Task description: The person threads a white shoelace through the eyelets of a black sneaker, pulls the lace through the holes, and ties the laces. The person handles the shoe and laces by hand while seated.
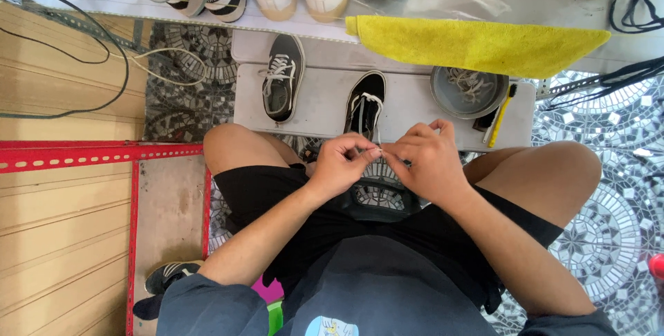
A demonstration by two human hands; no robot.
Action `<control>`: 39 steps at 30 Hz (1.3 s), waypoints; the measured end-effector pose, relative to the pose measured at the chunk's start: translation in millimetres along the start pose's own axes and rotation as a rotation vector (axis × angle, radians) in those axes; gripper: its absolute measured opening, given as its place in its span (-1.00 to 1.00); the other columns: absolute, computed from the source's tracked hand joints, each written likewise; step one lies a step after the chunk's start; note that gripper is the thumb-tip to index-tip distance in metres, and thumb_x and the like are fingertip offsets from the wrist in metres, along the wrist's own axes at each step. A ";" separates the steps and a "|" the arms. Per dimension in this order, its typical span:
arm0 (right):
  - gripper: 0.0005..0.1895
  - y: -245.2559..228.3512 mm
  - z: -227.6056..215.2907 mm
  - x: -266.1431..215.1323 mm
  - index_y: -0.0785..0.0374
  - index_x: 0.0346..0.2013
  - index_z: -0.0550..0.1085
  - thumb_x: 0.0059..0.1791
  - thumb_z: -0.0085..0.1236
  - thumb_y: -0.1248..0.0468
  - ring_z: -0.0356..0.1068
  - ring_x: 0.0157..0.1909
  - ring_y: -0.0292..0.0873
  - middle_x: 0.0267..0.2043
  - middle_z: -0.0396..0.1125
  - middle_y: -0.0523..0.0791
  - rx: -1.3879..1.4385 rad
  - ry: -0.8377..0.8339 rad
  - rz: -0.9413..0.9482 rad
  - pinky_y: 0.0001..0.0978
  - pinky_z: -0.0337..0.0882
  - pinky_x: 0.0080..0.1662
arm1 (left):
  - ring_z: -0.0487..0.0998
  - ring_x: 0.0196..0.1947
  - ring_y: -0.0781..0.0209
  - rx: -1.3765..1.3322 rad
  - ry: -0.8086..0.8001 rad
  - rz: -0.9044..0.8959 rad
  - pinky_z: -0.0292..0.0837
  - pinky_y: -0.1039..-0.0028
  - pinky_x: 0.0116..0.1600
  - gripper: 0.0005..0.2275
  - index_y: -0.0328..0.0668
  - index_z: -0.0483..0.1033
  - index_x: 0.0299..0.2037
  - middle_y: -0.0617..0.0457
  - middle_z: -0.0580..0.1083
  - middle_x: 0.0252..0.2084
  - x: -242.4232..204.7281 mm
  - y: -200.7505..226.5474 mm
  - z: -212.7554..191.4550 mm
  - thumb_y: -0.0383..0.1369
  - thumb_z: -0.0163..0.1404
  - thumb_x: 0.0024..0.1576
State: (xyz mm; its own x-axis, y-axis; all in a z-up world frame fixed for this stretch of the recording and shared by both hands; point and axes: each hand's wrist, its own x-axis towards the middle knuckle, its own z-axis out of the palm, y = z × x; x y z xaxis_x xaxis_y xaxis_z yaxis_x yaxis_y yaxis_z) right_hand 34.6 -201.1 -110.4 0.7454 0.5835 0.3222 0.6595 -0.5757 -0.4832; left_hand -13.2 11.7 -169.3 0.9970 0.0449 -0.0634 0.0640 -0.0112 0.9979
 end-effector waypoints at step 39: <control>-0.56 110.5 208.4 28.8 -0.04 0.19 0.71 0.04 0.44 -0.03 0.42 -0.26 -0.13 -0.13 0.47 -0.20 0.330 0.067 0.768 -0.10 0.48 -0.08 | 0.25 -0.47 0.18 0.578 0.440 0.905 0.26 0.42 -0.34 -0.86 -0.37 0.55 -0.31 -0.14 0.48 -0.27 22.5 305.8 -17.0 -0.64 0.22 0.28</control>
State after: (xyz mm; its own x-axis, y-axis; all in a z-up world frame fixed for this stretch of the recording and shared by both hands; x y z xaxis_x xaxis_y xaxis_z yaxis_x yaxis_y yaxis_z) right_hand 108.8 -128.5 -324.1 0.9869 0.0562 -0.1516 -0.0886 -0.5959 -0.7981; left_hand 28.0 26.3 134.7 0.5940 0.1294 0.7940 -0.5407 -0.6666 0.5131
